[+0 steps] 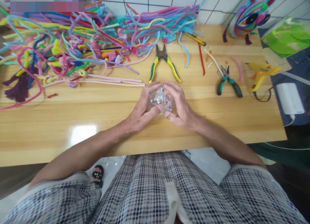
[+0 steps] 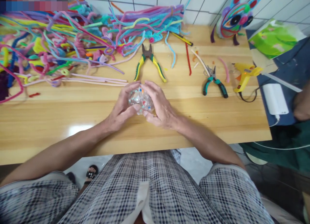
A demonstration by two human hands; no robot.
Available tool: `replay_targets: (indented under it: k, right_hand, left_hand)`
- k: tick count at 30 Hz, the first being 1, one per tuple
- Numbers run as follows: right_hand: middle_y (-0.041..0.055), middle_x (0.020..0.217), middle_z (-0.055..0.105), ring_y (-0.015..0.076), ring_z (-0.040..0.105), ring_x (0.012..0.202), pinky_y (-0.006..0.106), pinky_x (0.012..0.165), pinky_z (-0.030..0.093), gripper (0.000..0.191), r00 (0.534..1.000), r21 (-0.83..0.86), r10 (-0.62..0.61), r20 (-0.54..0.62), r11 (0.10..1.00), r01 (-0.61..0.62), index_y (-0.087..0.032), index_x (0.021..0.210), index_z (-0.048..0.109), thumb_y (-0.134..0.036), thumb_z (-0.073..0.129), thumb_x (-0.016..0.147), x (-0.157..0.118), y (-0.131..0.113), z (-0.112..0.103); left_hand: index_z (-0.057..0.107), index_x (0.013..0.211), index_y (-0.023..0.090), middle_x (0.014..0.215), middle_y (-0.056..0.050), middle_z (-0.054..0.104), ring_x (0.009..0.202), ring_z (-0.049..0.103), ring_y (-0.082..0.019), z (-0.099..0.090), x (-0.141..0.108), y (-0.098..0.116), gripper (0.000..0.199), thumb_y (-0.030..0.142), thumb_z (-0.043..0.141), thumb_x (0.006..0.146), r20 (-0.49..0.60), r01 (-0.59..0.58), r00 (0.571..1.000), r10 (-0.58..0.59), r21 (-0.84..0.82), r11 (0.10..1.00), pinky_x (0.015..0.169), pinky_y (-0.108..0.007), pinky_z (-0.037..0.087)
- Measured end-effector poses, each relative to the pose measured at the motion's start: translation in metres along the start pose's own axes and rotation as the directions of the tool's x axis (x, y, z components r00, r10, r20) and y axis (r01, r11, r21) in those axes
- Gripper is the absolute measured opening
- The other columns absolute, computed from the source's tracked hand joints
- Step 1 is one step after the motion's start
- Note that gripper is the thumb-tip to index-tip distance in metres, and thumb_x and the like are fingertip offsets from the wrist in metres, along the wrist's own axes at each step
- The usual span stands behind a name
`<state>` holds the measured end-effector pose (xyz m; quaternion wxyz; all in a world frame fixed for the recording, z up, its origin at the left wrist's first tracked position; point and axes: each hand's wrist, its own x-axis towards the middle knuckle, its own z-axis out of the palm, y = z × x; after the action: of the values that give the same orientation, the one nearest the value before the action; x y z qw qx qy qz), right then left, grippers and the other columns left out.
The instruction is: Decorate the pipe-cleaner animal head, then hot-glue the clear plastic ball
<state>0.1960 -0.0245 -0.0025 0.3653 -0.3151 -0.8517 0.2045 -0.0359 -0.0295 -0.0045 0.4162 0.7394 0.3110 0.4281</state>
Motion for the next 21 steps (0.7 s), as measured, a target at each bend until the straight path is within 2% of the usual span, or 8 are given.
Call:
replay_targets:
  k: [5, 14, 21]
  right_hand:
    - [0.0158, 0.176, 0.038, 0.0394, 0.037, 0.165, 0.071, 0.133, 0.037, 0.084, 1.000, 0.028, -0.011, -0.011, 1.000, 0.011, -0.029, 0.174, 0.022, -0.049, 0.060, 0.102, -0.001, 0.001, 0.004]
    - [0.0184, 0.174, 0.040, 0.0407, 0.039, 0.163, 0.071, 0.132, 0.037, 0.082, 0.998, 0.074, -0.033, -0.045, 0.997, 0.036, -0.027, 0.173, 0.026, -0.045, 0.061, 0.102, -0.002, 0.002, 0.005]
    - [0.0166, 0.175, 0.043, 0.0400, 0.040, 0.164, 0.070, 0.133, 0.040, 0.087, 0.999, 0.034, 0.022, 0.049, 0.999, -0.024, -0.028, 0.173, 0.028, -0.035, 0.066, 0.095, 0.004, -0.005, -0.007]
  left_hand:
    - [0.035, 0.165, 0.034, 0.170, -0.012, 0.041, 0.161, 0.037, -0.035, 0.001, 0.001, 0.004, 0.069, 0.063, 0.059, 0.107, 0.005, 0.041, 0.999, -0.041, 0.058, 0.997, 0.137, -0.057, 0.031]
    - [0.040, 0.165, 0.034, 0.163, -0.013, 0.048, 0.156, 0.047, -0.034, -0.001, 0.004, -0.003, 0.075, 0.073, 0.059, 0.104, -0.010, -0.038, 0.999, 0.039, 0.104, 0.994, 0.133, -0.057, 0.040]
    - [0.039, 0.166, 0.037, 0.166, -0.011, 0.049, 0.156, 0.049, -0.034, -0.001, 0.001, -0.009, 0.071, 0.067, 0.061, 0.106, -0.010, -0.006, 1.000, 0.007, 0.087, 0.996, 0.131, -0.057, 0.044]
